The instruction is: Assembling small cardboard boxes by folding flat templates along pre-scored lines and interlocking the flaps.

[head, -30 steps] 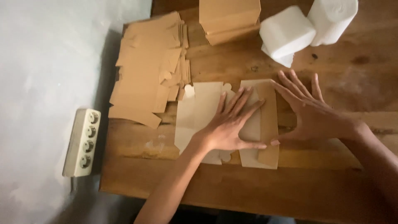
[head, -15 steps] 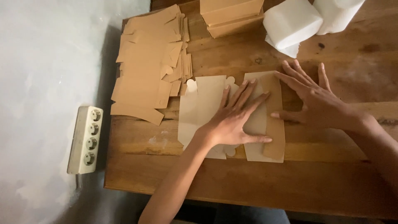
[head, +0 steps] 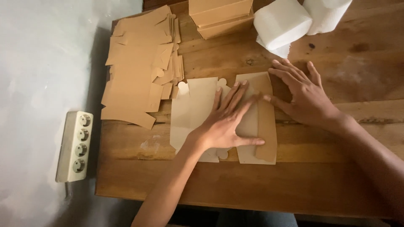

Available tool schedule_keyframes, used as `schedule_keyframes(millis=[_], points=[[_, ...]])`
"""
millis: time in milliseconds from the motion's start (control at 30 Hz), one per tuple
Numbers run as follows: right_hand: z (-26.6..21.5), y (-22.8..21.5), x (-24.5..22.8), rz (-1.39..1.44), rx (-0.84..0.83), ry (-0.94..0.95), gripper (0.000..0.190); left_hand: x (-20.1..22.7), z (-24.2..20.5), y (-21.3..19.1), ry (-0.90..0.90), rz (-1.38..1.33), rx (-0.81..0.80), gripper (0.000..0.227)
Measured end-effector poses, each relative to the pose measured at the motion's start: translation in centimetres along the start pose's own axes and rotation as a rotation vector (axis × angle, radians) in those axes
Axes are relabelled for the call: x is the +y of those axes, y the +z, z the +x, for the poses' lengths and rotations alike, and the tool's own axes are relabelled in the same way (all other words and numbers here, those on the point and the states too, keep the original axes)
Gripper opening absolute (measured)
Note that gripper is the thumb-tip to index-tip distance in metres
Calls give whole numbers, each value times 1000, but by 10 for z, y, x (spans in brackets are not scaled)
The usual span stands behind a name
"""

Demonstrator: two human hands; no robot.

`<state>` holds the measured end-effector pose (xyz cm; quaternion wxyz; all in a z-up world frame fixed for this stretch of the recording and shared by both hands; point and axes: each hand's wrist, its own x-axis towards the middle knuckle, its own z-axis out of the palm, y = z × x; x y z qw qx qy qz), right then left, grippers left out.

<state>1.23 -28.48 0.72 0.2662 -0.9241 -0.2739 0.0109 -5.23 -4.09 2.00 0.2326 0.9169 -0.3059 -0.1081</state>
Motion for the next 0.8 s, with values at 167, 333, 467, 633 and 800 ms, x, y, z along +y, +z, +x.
schedule_keyframes(millis=[167,333,467,633,800], points=[[1,12,2,-119,289,-84,49,-4,0,7,2,47,63,125],[3,12,6,-124,290,-93,49,-4,0,8,6,81,58,122],[6,-8,-2,21,-24,22,78,-4,-1,6,10,66,62,121],[4,-18,-2,54,-139,-5,92,-3,-1,4,1,47,54,121],[3,-21,-2,42,-226,-38,105,-7,-1,9,16,102,85,124]])
